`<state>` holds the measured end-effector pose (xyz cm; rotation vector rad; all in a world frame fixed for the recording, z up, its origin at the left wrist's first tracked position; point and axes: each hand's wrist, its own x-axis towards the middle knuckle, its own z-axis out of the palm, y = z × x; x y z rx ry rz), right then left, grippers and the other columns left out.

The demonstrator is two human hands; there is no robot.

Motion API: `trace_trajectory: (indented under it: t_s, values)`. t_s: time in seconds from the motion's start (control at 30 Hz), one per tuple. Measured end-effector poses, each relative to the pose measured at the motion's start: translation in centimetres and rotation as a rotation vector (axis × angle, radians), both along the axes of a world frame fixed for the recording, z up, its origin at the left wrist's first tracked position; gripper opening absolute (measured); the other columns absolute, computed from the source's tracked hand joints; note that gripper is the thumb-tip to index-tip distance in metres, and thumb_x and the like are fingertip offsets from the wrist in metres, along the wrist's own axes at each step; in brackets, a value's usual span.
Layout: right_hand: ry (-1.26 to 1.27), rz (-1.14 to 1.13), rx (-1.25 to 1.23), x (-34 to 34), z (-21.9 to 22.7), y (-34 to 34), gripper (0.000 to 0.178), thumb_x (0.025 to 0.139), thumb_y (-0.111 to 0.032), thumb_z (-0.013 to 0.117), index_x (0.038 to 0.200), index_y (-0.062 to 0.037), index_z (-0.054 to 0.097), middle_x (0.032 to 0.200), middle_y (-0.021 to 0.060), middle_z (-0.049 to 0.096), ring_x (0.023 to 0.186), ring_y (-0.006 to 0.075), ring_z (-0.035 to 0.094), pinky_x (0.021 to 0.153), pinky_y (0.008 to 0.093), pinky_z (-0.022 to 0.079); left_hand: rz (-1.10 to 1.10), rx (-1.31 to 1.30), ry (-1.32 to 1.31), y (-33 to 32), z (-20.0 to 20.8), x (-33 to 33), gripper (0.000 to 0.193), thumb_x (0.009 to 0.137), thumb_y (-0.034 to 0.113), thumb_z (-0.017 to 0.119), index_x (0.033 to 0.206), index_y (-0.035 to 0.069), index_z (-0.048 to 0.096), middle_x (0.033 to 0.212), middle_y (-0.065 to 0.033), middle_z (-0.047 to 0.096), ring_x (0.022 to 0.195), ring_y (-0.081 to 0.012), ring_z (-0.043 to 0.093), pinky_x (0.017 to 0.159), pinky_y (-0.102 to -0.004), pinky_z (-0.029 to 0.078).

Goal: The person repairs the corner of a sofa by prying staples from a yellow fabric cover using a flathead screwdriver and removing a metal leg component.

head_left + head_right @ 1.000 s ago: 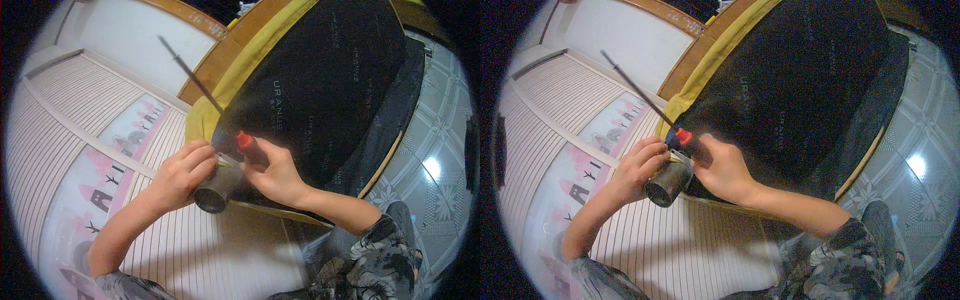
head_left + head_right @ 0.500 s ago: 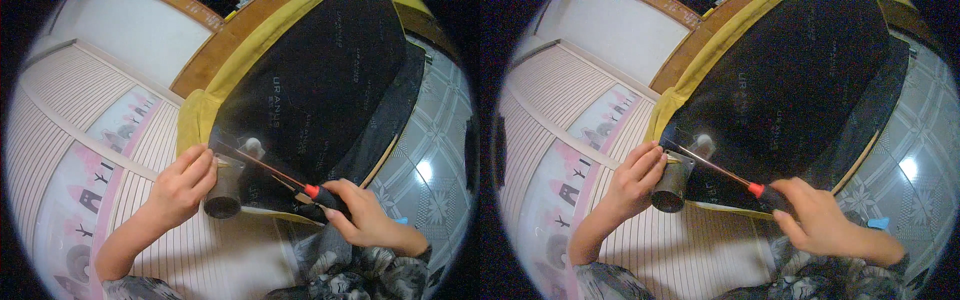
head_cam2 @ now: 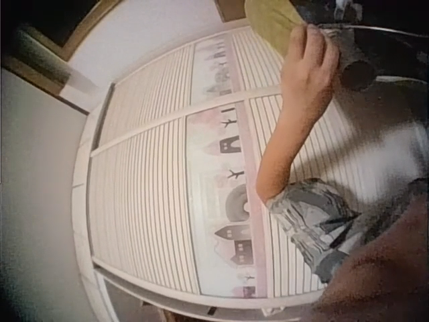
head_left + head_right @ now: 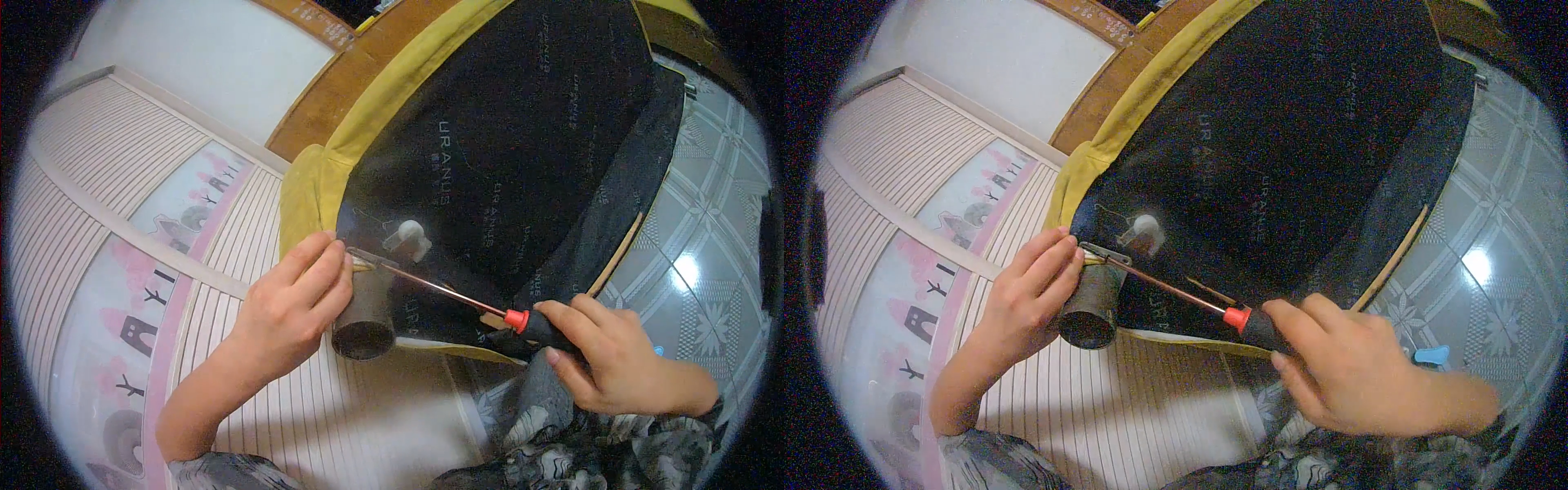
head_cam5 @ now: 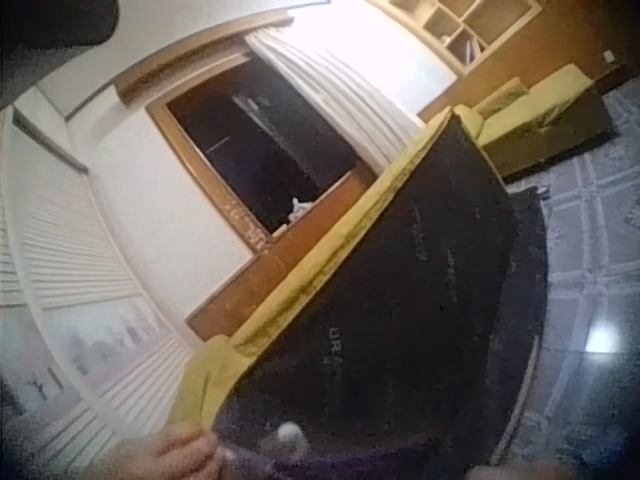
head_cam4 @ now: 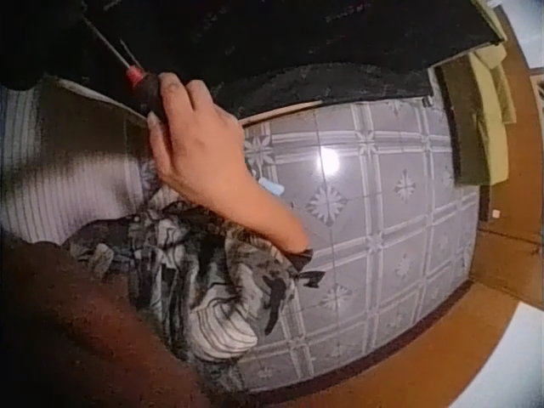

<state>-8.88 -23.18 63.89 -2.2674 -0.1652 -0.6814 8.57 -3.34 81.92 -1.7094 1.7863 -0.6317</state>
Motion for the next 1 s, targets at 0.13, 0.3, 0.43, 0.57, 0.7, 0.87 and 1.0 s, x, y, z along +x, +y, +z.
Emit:
trace_trajectory:
  t_s: [0.13, 0.3, 0.43, 0.57, 0.7, 0.87, 1.0]
  values:
    - [0.063, -0.082, -0.154, -1.5, 3.0, 0.2, 0.045, 0.077, -0.015, 0.059, 0.117, 0.0005, 0.044, 0.077, 0.0122, 0.048, 0.059, 0.0288, 0.056, 0.049, 0.0388, 0.046, -0.012, 0.005, -0.010, 0.0, 0.0, 0.0, 0.033, 0.063, 0.007, 0.055, 0.094, -0.005, 0.056, 0.101, -0.0160, 0.055, 0.103, -0.0305, 0.052, 0.086, -0.0329, 0.046]
    - [0.169, -0.697, -0.561, -3.5, 7.8, 4.6, 0.046, 0.060, -0.024, 0.071, 0.103, -0.0109, 0.062, 0.070, -0.0012, 0.049, 0.058, 0.0146, 0.050, 0.059, 0.0420, 0.033, -0.055, -0.006, -0.003, -0.6, -0.3, -0.1, 0.029, 0.063, 0.008, 0.054, 0.090, -0.004, 0.056, 0.100, -0.0155, 0.054, 0.103, -0.0302, 0.052, 0.086, -0.0325, 0.046]
    - [0.087, -0.873, -0.892, -3.8, 9.7, 6.3, 0.042, 0.056, -0.029, 0.071, 0.096, -0.0158, 0.065, 0.065, -0.0066, 0.047, 0.056, 0.0104, 0.048, 0.059, 0.0440, 0.028, -0.030, -0.037, -0.007, -0.6, -0.7, -0.2, 0.028, 0.064, 0.008, 0.054, 0.090, -0.003, 0.056, 0.100, -0.0154, 0.053, 0.104, -0.0295, 0.051, 0.088, -0.0325, 0.044]
    - [0.221, -0.804, -0.768, -3.8, 12.1, 8.8, 0.041, 0.061, -0.026, 0.070, 0.100, -0.0133, 0.062, 0.066, -0.0031, 0.050, 0.056, 0.0141, 0.051, 0.059, 0.0439, 0.031, 0.002, -0.198, -0.136, 1.1, -2.0, -0.5, 0.032, 0.067, 0.008, 0.055, 0.096, -0.006, 0.056, 0.103, -0.0175, 0.053, 0.106, -0.0303, 0.049, 0.092, -0.0333, 0.042]
    - [0.338, -0.251, -0.164, -4.1, 11.4, 5.7, 0.026, 0.075, -0.015, 0.063, 0.099, -0.0050, 0.057, 0.067, 0.0059, 0.055, 0.057, 0.0252, 0.056, 0.055, 0.0407, 0.040, -0.036, -0.397, -0.046, 1.8, -5.6, -0.1, 0.038, 0.068, 0.010, 0.056, 0.102, -0.007, 0.054, 0.105, -0.0185, 0.052, 0.110, -0.0328, 0.047, 0.095, -0.0383, 0.040]
    - [0.577, -0.165, 0.081, -3.7, 14.1, 8.0, 0.020, 0.082, -0.016, 0.052, 0.080, 0.0026, 0.047, 0.063, 0.0236, 0.054, 0.061, 0.0422, 0.056, 0.055, 0.0481, 0.046, -0.184, -1.156, 0.421, 2.2, -12.9, 1.3, 0.053, 0.070, 0.022, 0.071, 0.112, -0.002, 0.050, 0.113, -0.0180, 0.049, 0.110, -0.0366, 0.046, 0.096, -0.0486, 0.036]
    - [0.495, -0.233, -0.095, -4.2, 14.8, 9.3, 0.018, 0.082, -0.016, 0.052, 0.082, 0.0019, 0.049, 0.067, 0.0220, 0.056, 0.062, 0.0423, 0.056, 0.054, 0.0487, 0.046, -0.345, -1.174, 0.332, 1.6, -12.4, 2.6, 0.034, 0.082, 0.024, 0.059, 0.103, -0.003, 0.055, 0.102, -0.0165, 0.054, 0.099, -0.0335, 0.054, 0.091, -0.0474, 0.040]
